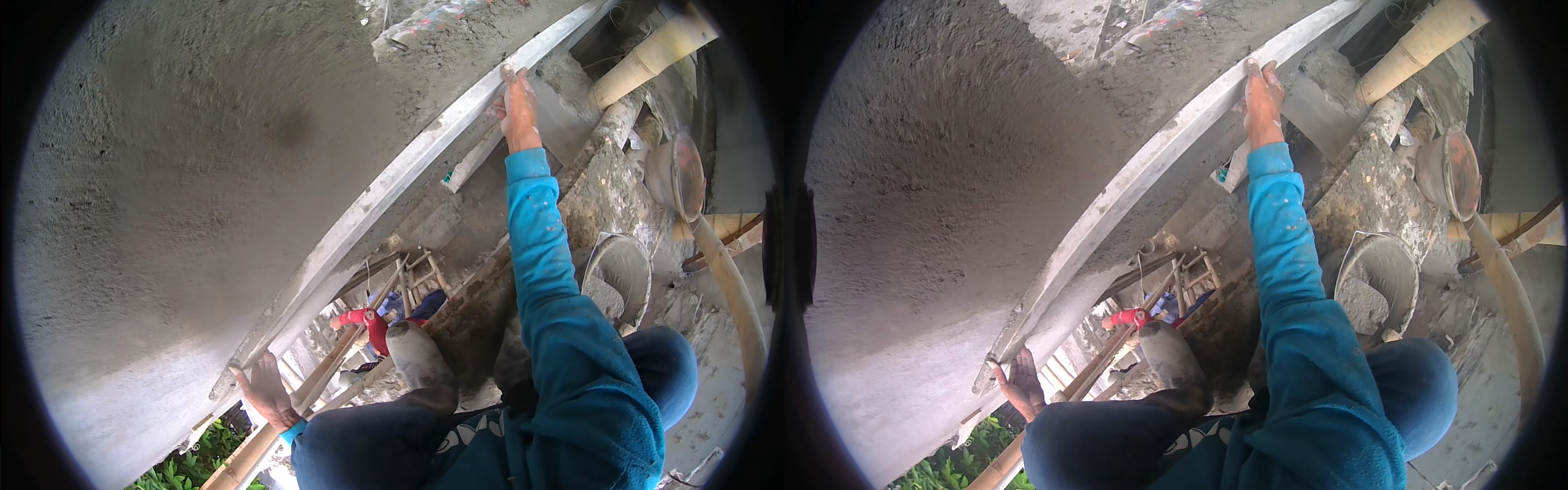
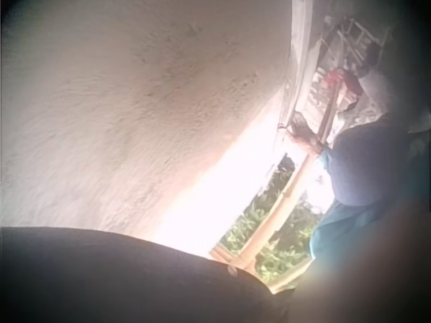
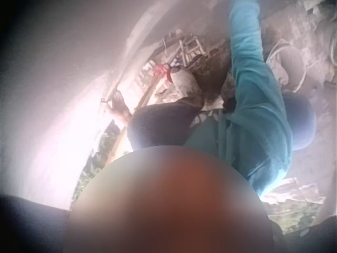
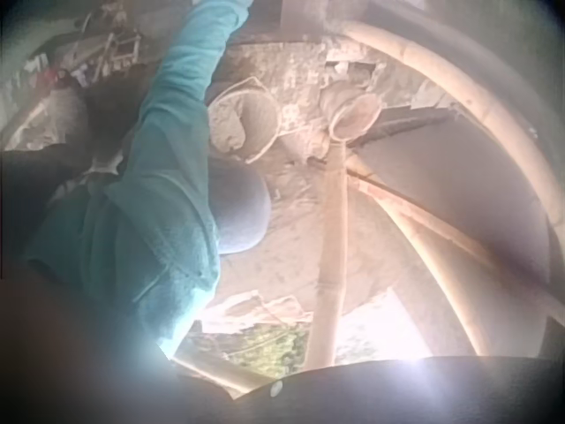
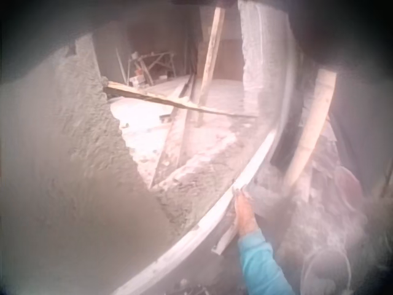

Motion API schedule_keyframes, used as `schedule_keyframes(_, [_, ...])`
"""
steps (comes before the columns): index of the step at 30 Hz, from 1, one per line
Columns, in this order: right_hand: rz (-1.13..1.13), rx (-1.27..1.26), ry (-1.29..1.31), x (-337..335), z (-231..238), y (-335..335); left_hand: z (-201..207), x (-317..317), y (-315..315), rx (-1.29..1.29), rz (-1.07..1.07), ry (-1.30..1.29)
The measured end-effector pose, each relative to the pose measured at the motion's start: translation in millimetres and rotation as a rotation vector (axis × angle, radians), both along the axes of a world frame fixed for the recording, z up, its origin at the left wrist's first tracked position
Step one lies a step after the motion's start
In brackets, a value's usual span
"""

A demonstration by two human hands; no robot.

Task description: The person smooths a freshly plastered wall using a long straightedge, then scoops mortar from a bucket with a trowel and applies it to the wall surface. The person repeats the smoothing and application steps on the same wall area.

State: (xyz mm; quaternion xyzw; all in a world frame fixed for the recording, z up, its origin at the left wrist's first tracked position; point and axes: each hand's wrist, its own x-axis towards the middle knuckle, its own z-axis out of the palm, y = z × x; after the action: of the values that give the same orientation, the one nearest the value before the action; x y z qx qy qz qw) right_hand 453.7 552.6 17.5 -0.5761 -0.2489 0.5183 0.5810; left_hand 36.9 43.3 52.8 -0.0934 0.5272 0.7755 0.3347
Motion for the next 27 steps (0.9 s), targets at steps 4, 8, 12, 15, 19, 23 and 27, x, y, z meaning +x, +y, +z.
schedule_keyframes(4, [-0.073,0.174,-0.084,1.3,66.0,-0.1,82.0,27.1,27.2,-0.098,0.113,0.056])
schedule_keyframes(8, [-0.115,0.181,-0.113,-6.2,71.0,-4.7,77.2,18.5,18.2,-0.073,0.054,0.031])
schedule_keyframes(12, [-0.130,0.106,-0.065,-8.1,-13.4,0.8,28.0,2.8,6.0,-0.065,0.017,-0.098])
schedule_keyframes(15, [-0.068,-0.079,0.029,-6.6,-57.7,-7.8,-15.7,4.8,6.6,-0.065,-0.019,-0.068])
schedule_keyframes(19, [-0.020,-0.125,0.088,2.2,-60.6,-15.7,-14.2,11.7,6.5,-0.095,0.046,-0.034])
schedule_keyframes(23, [-0.008,-0.037,0.083,-12.7,9.5,-35.0,33.8,1.0,-8.4,-0.127,0.144,0.049])
schedule_keyframes(27, [-0.008,0.219,0.114,-69.8,78.3,-63.6,89.2,-29.2,-46.6,-0.143,0.261,0.201])
